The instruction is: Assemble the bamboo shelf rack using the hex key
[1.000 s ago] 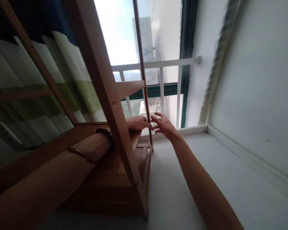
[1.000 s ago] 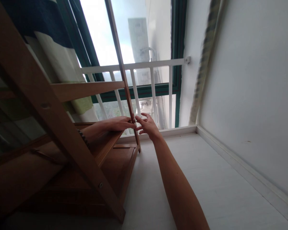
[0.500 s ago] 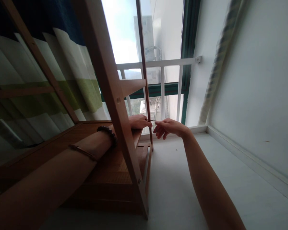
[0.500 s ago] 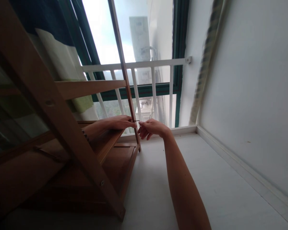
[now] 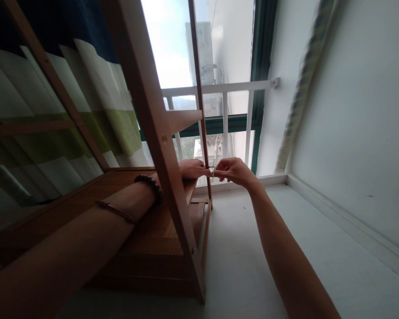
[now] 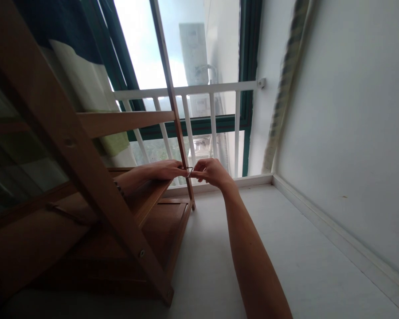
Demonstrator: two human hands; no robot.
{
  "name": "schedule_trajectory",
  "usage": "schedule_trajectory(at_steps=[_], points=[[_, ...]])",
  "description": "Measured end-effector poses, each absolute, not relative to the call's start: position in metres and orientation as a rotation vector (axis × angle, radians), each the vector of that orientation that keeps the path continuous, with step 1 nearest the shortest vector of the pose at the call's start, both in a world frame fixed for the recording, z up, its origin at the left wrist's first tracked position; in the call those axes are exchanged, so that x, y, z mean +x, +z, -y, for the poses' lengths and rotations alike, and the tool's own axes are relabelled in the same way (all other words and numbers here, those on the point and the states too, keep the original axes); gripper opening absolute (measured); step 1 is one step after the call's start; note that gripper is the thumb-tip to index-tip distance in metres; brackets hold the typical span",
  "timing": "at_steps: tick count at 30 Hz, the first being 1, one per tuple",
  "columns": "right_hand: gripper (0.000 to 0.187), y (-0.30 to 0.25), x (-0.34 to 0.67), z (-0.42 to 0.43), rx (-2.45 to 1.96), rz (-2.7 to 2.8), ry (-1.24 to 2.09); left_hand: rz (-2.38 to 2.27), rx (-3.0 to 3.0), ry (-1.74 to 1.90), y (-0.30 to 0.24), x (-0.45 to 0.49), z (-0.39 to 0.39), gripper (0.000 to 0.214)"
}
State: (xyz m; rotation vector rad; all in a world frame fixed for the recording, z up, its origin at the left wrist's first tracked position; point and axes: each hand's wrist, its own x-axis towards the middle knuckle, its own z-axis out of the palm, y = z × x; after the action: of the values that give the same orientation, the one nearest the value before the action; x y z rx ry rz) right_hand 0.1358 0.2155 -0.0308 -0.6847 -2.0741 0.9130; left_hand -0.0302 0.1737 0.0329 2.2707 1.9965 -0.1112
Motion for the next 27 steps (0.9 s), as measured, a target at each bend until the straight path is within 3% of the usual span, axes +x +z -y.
schedule_trajectory(at_steps=[3, 10, 16, 22, 27], points=[[0.036, -0.031, 0.132, -0.215, -0.604, 1.969, 0.784, -1.974, 2.276, -0.121, 0.032, -0.032, -0.176, 0.060], [0.029, -0.034, 0.134, -0.217, -0.423, 1.924, 1.059, -1.951, 2.295, -0.152, 0.031, -0.034, -0.179, 0.062], [0.032, -0.034, 0.130, -0.218, -0.484, 1.841, 1.062, -2.001, 2.288, -0.165, 0.031, -0.031, -0.176, 0.056], [0.053, -0.041, 0.104, -0.212, -0.600, 1.526, 1.082, -1.960, 2.300, -0.137, 0.031, -0.032, -0.176, 0.053], [0.032, -0.051, 0.095, -0.218, -0.704, 1.526, 1.109, -1.960, 2.292, -0.137, 0.032, -0.030, -0.175, 0.052]])
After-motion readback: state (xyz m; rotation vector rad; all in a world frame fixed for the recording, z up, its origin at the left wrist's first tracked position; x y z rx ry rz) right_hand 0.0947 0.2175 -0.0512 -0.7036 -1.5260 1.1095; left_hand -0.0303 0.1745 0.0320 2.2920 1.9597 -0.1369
